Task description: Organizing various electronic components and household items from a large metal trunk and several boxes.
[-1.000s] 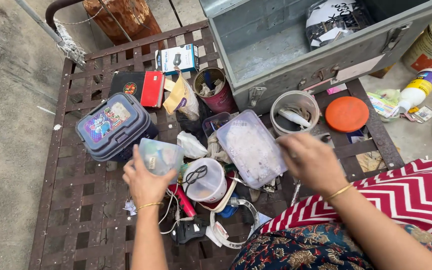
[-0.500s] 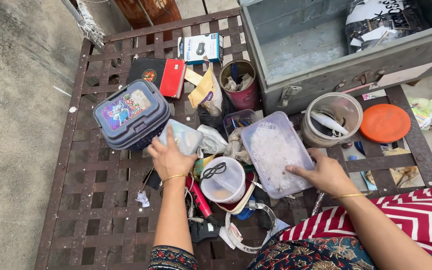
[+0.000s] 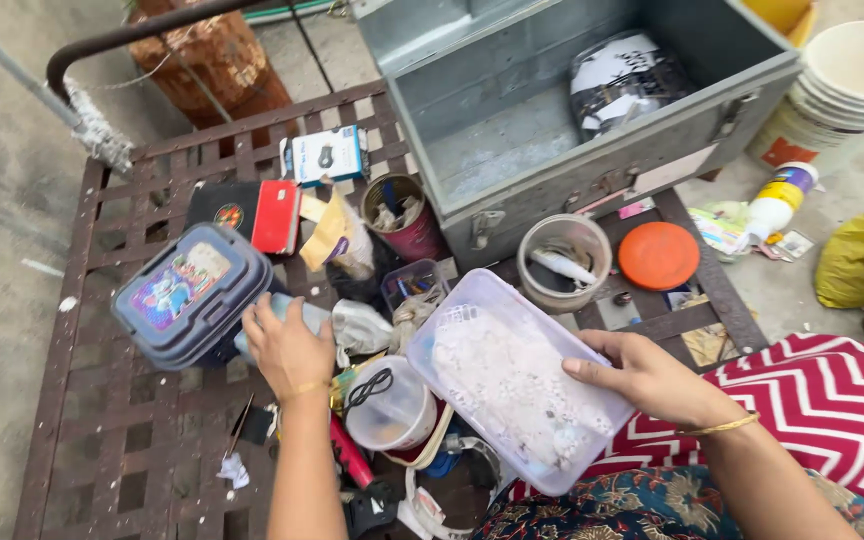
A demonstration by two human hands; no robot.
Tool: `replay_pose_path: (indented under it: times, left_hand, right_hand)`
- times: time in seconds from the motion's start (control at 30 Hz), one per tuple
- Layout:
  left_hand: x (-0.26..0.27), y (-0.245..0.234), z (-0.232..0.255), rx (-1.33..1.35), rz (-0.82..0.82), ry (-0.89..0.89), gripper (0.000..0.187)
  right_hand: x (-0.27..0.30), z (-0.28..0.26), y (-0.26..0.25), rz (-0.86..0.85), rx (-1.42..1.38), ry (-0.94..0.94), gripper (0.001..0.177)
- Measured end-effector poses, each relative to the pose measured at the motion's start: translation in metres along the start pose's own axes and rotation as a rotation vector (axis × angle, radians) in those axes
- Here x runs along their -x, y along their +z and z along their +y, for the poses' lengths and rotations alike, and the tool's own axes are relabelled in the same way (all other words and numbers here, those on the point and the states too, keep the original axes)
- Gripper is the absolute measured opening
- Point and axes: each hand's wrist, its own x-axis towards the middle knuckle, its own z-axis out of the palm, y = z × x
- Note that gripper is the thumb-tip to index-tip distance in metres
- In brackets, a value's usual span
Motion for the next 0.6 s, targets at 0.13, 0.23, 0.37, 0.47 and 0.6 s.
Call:
replay_pose_path:
  times: [0.13, 0.23, 0.37, 0.47, 0.6]
  left_hand:
    - [0.077, -0.044, 0.105, 0.659, 0.386, 0.304, 0.026]
    - [0.132, -0.027, 0.174, 0.789, 0.045, 0.559, 0.018]
    - [0.161, 0.054, 0.233, 0.594, 0.043, 0.881, 0.052]
    - [0.148, 0.103, 0.238, 0.433, 0.028, 1.086, 0.070]
    - [0.148, 0.103, 0.233, 0.325, 0.002, 1.052, 0.060]
  right_hand:
    - [0.040, -0.018, -0.047, 0.121, -0.202, 0.141, 0.061]
    - [0.061, -0.014, -0.095, 0.356, -0.281, 0.152, 0.061]
    - [0.079, -0.023, -0.141, 0.545, -0.361, 0.167, 0.061]
    - [0.075, -0.033, -0.162, 0.564, -0.319, 0.197, 0.059]
    - [0.048, -0.034, -0.190, 0.503, -0.308, 0.281, 0.059]
